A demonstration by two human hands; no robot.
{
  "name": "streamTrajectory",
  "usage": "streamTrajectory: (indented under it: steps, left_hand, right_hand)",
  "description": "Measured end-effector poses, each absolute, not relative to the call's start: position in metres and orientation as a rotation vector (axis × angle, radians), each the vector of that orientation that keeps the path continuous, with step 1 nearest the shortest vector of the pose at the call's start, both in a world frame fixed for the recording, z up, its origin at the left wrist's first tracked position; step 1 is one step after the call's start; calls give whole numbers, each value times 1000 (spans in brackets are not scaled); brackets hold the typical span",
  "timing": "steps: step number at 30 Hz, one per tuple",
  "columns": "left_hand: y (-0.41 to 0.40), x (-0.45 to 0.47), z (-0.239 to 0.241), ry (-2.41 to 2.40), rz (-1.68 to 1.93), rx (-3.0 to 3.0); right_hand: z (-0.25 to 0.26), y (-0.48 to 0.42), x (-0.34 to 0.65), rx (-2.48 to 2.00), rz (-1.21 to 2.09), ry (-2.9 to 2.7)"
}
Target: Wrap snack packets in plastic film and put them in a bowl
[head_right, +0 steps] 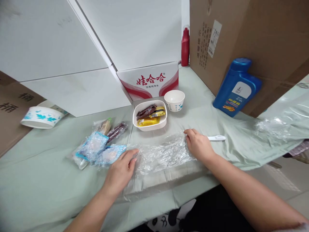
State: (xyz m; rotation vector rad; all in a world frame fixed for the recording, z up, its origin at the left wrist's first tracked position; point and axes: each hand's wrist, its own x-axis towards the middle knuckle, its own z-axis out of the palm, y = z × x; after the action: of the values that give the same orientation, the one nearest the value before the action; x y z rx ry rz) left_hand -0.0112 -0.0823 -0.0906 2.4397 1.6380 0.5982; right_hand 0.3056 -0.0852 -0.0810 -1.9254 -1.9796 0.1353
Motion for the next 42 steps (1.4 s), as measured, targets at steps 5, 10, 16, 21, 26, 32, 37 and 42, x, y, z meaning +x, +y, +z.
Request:
streamTrajectory:
  steps: [5, 10, 16, 21, 26, 32, 37, 42]
  left_hand:
    - [-82, -14, -95, 1564, 566, 2476]
    - [-85, -18, -103, 1647, 586, 2437]
    - [-91, -16, -89, 1695, 610, 2251]
    - [-91, -12, -78, 1795, 710, 2140]
    - [-87, -11, -77, 1785, 857, 2307]
    - [-87, -9, -75, 1741, 718, 2196]
    - [-76, -8, -83, 1895, 706, 2209]
    - [-74, -5, -85, 2031, 678, 2331]
  right_hand:
    - [-80, -87, 305, -1673, 173, -2100]
    - [-77, -85, 308, -1912, 234, -2183]
    - [-75, -89, 309, -1972, 197, -2098]
    - [-76, -89, 311, -1815, 113, -2050]
    - [-80, -85, 309, -1777, 122, -2039]
    - [-84, -84, 308, -1847, 177, -1961]
    - [-87, -85, 307, -2018, 81, -2091]
    - [-86, -83, 305, -2109, 4, -2131]
